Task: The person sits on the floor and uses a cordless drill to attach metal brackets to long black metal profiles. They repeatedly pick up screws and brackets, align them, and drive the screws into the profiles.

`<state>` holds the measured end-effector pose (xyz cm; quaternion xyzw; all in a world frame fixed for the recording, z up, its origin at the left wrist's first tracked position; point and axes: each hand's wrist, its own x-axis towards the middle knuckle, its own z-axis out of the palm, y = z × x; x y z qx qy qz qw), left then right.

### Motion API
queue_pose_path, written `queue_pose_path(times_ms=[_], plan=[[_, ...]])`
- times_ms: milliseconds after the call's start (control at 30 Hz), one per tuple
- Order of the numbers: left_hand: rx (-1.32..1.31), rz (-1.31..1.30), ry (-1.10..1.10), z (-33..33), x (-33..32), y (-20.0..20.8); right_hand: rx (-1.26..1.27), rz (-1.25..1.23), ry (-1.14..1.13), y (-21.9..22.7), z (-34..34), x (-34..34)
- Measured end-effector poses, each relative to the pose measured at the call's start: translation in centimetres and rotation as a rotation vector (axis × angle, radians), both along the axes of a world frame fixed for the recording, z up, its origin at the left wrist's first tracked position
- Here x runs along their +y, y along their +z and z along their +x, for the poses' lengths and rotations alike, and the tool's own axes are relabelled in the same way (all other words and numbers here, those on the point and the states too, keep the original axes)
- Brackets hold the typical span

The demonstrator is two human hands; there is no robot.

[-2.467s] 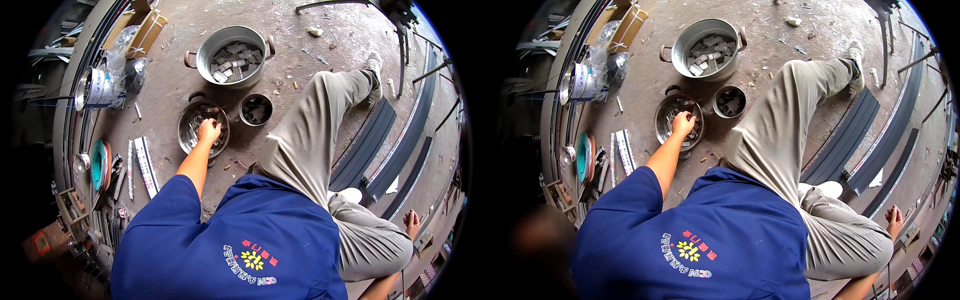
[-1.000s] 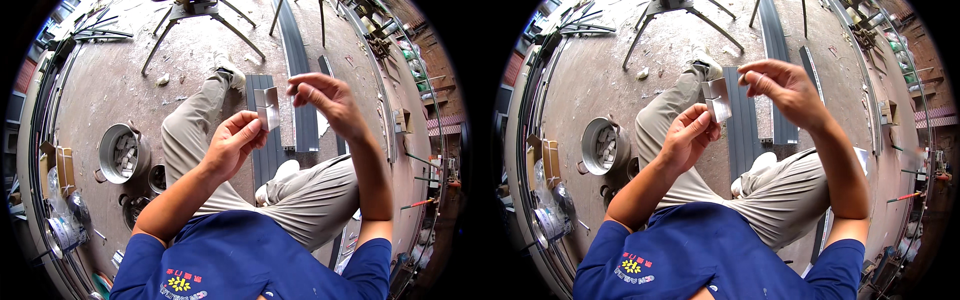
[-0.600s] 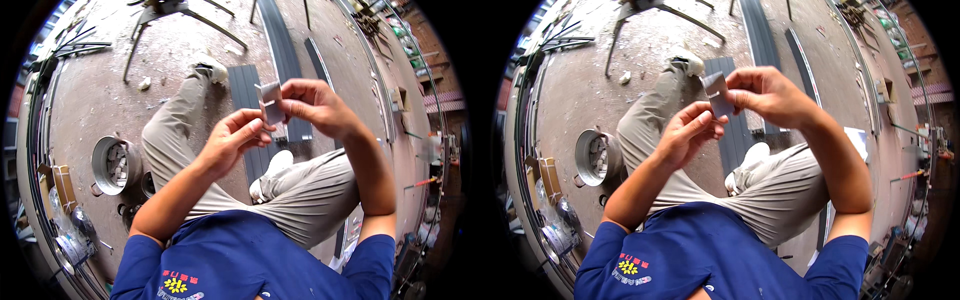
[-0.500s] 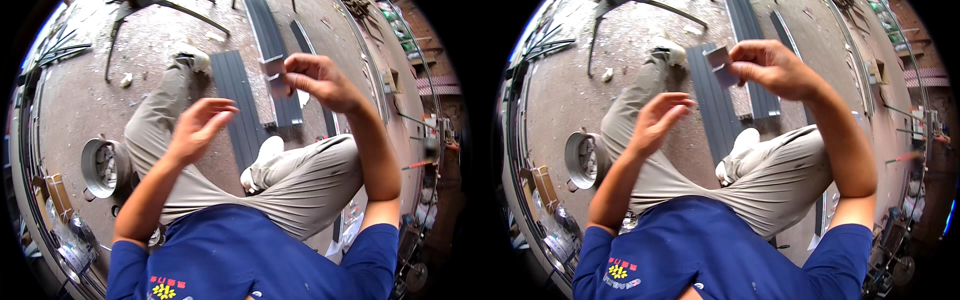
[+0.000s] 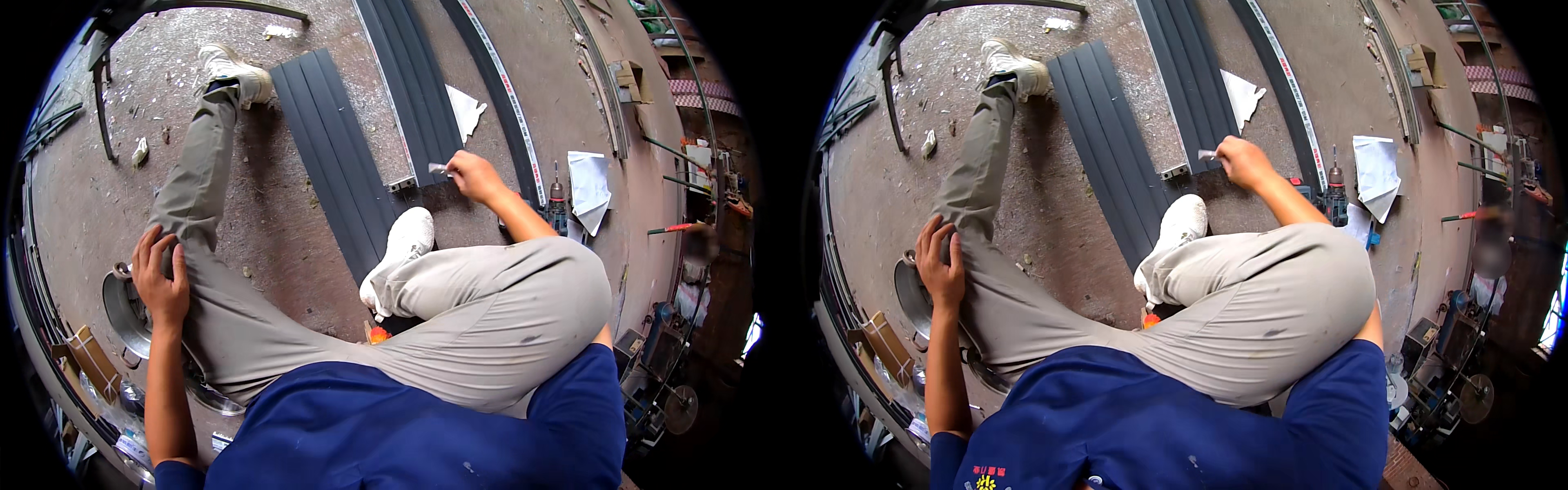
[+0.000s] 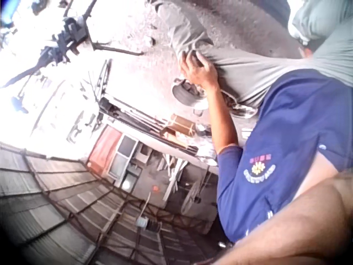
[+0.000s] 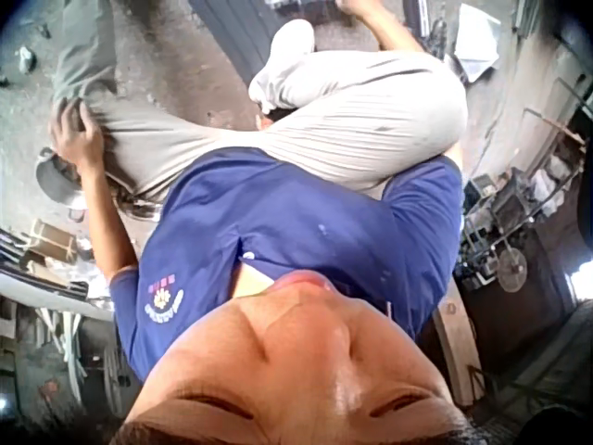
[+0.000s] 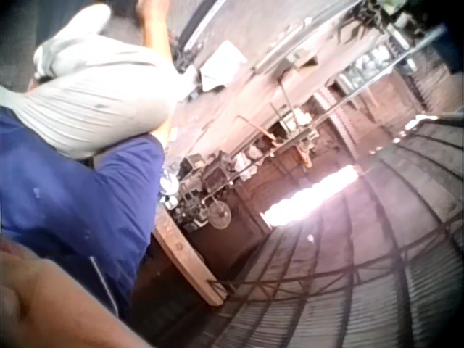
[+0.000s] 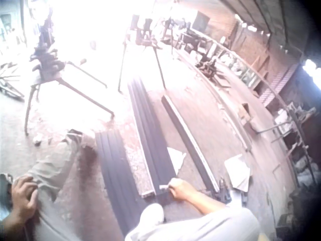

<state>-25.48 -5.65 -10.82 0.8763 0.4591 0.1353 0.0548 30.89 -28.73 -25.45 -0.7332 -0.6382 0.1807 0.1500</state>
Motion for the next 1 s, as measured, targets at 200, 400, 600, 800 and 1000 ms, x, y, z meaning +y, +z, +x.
queue_pose_path(times_ms=[200, 400, 600, 800, 1000], plan=[[0.064, 0.001, -0.023, 0.1, 0.7, -0.4, -0.209, 0.049, 0.109, -4.4, -0.3, -1.0], [0.088, -0.014, -0.036, 0.0, 0.8, -0.5, -0.211, 0.083, 0.084, -5.5, -0.7, -1.6], [0.088, -0.007, -0.042, -0.6, 0.9, -1.2, -0.222, 0.085, 0.092, -5.7, -0.8, -1.6], [0.098, -0.011, -0.054, -0.9, 1.0, -1.3, -0.315, 0.069, 0.078, -6.4, -1.8, -1.9], [0.103, -0.03, -0.041, -0.7, 0.9, -1.3, -0.251, 0.146, -0.063, -4.9, -2.1, -2.7]])
